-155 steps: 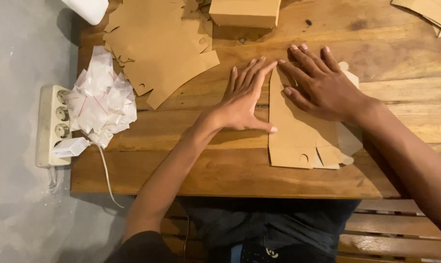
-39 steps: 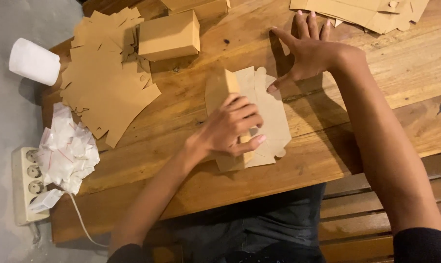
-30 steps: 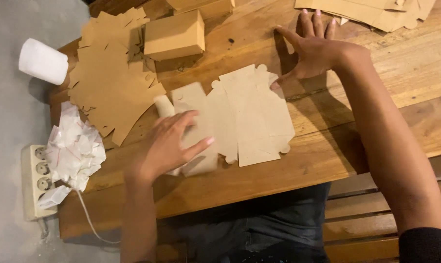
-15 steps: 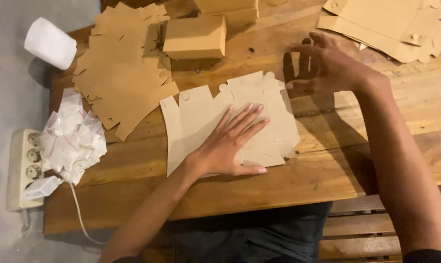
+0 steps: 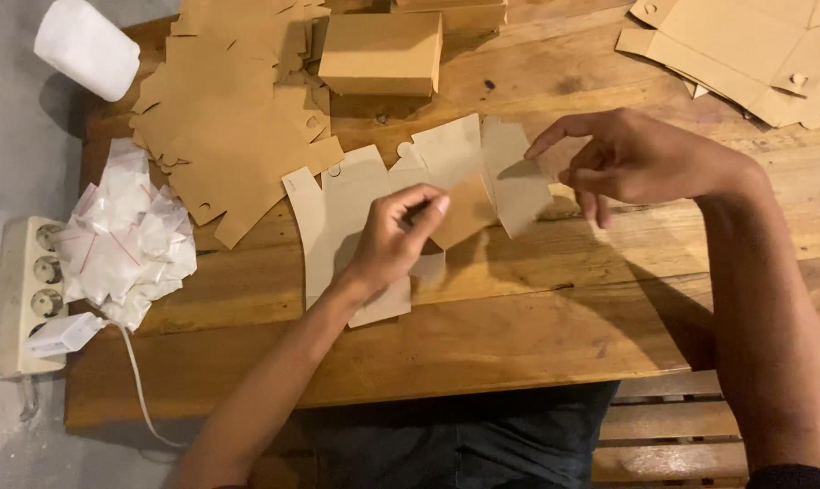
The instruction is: Assembling small cardboard boxes by folding pre-cut sheets along scored lines and tucking in flaps.
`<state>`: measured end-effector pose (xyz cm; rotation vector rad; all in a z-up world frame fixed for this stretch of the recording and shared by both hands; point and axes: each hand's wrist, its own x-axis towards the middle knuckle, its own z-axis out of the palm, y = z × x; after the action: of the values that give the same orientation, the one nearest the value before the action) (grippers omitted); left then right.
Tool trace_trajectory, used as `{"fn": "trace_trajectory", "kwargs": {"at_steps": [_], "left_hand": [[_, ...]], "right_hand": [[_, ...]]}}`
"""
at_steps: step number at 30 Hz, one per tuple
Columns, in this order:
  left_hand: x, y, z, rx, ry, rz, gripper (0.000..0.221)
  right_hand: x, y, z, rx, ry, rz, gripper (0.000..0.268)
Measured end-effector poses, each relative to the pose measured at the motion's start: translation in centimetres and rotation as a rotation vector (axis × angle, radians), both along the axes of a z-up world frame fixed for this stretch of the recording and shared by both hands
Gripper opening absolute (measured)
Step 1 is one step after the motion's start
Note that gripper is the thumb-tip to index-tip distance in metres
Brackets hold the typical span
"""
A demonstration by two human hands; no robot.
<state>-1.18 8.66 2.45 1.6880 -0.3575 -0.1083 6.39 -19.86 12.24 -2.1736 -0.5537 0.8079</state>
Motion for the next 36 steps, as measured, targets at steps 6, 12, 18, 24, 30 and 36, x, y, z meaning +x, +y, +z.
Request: {"fn": "trace_trajectory", "kwargs": {"at_steps": [6, 12, 18, 24, 30, 36], "left_hand": [[0.6, -0.1, -0.8, -0.075, 0.048, 0.066, 0.023], [0.2, -0.3, -0.2, -0.046, 0.033, 0.028, 0.023], [0.0, -0.5, 0.4, -0.032, 0.07, 0.042, 0.027], [-0.7, -0.8, 3.3, 0.123, 0.082, -0.042, 0.038], [-1.0, -0.9, 4.9, 0.269, 0.166, -0.013, 0.041], [-1.2, -1.0, 5.3, 0.307, 0.121, -0.02, 0.044]], "right_hand": [[0.7, -0.8, -2.0, 0.232, -0.077, 0.215, 0.056], [0.3, 0.6, -1.9, 0.362, -0.09, 0.204, 0.032], [-0.2, 1.4, -1.8, 0.399, -0.024, 0.203, 0.022], [-1.6, 3.7, -1.3, 0.003, 0.034, -0.029, 0.018], [-1.8, 4.4, -1.9, -0.093, -0.162, -0.041, 0.042], [-1.5, 3.6, -3.5, 0.112, -0.341, 0.124, 0.016]]}}
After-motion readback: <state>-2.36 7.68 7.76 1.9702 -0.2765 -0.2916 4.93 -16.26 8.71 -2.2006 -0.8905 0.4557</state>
